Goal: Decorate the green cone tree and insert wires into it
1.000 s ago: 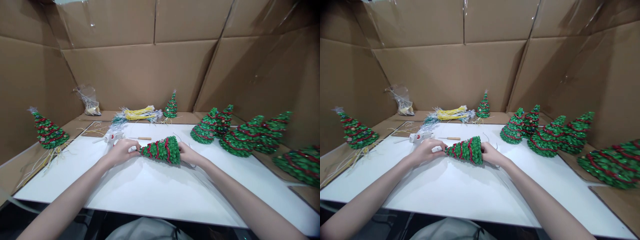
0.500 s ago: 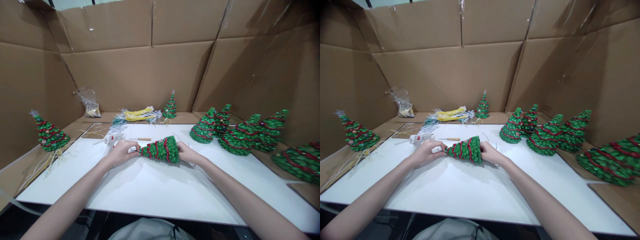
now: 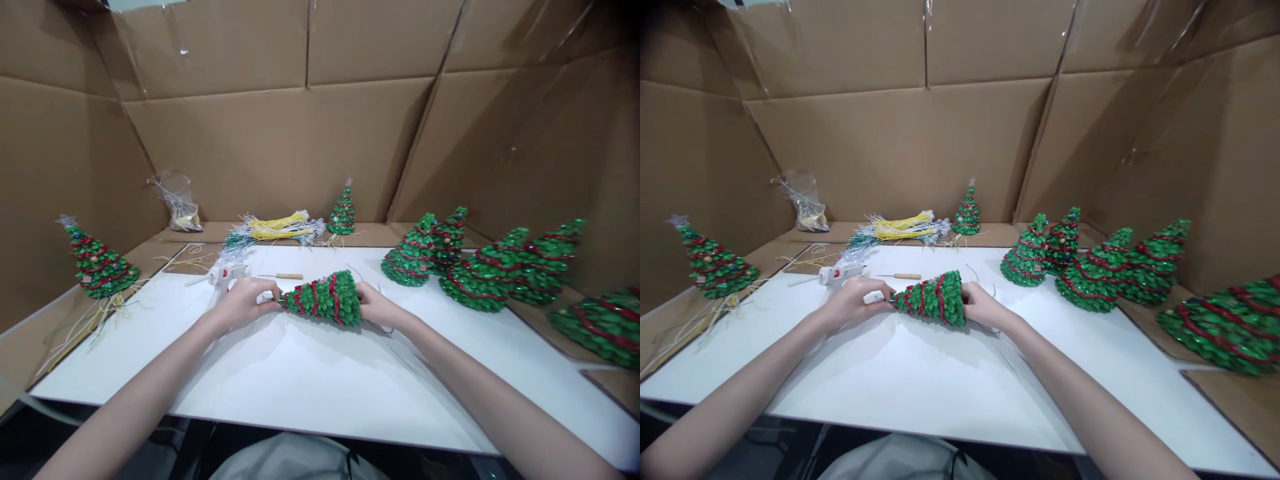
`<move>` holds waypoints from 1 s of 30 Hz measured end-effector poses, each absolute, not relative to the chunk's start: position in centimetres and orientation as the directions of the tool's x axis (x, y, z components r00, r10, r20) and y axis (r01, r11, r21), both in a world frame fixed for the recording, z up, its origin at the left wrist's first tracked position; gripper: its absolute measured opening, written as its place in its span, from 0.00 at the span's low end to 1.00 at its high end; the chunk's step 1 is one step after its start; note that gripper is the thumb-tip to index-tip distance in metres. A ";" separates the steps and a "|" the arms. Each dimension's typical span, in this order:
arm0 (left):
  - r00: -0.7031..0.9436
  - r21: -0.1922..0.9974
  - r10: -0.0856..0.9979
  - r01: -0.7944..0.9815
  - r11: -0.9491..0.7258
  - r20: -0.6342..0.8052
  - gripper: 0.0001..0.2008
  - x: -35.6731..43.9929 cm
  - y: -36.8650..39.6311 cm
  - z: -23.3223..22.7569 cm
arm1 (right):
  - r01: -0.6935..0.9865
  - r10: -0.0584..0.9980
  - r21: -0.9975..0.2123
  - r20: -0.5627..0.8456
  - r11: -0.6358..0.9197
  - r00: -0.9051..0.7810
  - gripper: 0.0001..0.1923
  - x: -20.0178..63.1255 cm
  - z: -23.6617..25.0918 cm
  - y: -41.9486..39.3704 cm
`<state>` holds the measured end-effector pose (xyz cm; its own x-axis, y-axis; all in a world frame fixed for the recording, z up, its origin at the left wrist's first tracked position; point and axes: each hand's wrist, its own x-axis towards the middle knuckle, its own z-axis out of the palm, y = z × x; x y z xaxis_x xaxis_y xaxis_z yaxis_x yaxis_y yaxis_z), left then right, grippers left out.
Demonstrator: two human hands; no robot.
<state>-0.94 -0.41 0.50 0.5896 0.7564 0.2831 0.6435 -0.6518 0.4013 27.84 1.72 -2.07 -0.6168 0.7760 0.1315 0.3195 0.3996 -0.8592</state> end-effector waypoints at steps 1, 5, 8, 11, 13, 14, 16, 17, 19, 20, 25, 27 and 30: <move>0.591 0.404 0.756 0.642 -0.652 0.282 0.06 -0.9 -0.4 0.6 | 0.315 0.772 -0.858 0.137 0.405 -0.620 0.08 27.9 -2.1 1.7; 0.592 0.396 0.756 0.646 -0.653 0.279 0.06 -0.9 -0.5 0.6 | 0.324 0.769 -0.844 0.151 0.427 -0.621 0.07 28.0 -2.3 1.8; 0.600 0.388 0.749 0.643 -0.660 0.280 0.06 -0.9 -0.4 0.6 | 0.338 0.770 -0.836 0.148 0.433 -0.621 0.07 28.0 -2.4 1.8; 0.601 0.389 0.750 0.643 -0.659 0.277 0.06 -0.9 -0.3 0.6 | 0.362 0.776 -0.825 0.138 0.434 -0.616 0.08 28.1 -2.5 1.9; 0.598 0.395 0.753 0.644 -0.656 0.275 0.06 -0.9 -0.3 0.6 | 0.373 0.780 -0.819 0.138 0.437 -0.611 0.08 28.1 -2.5 1.9; 0.598 0.398 0.753 0.643 -0.655 0.273 0.06 -0.9 -0.3 0.7 | 0.371 0.781 -0.820 0.140 0.437 -0.609 0.08 28.1 -2.5 1.9; 0.607 0.394 0.749 0.641 -0.659 0.267 0.05 -1.0 -0.3 0.8 | 0.358 0.778 -0.828 0.142 0.433 -0.612 0.09 28.1 -2.3 1.8; 0.612 0.388 0.746 0.641 -0.662 0.263 0.05 -1.0 -0.4 0.8 | 0.350 0.776 -0.834 0.139 0.427 -0.616 0.09 28.0 -2.3 1.8; 0.621 0.373 0.742 0.645 -0.667 0.253 0.05 -1.1 -0.5 1.0 | 0.344 0.774 -0.842 0.129 0.416 -0.620 0.09 27.9 -2.2 1.7; 0.622 0.366 0.743 0.651 -0.666 0.247 0.05 -1.1 -0.6 1.1 | 0.346 0.775 -0.841 0.129 0.416 -0.618 0.09 27.9 -2.2 1.7; 0.631 0.311 0.750 0.685 -0.659 0.201 0.07 -1.2 -0.5 1.7 | 0.387 0.788 -0.809 0.145 0.443 -0.598 0.08 28.1 -2.6 1.9; 0.654 0.280 0.734 0.681 -0.676 0.182 0.08 -1.2 -0.2 1.9 | 0.393 0.790 -0.805 0.144 0.444 -0.596 0.08 28.2 -2.7 1.9; 0.682 0.260 0.711 0.665 -0.700 0.172 0.07 -1.3 0.1 1.8 | 0.382 0.782 -0.806 0.152 0.452 -0.604 0.08 28.2 -2.8 2.0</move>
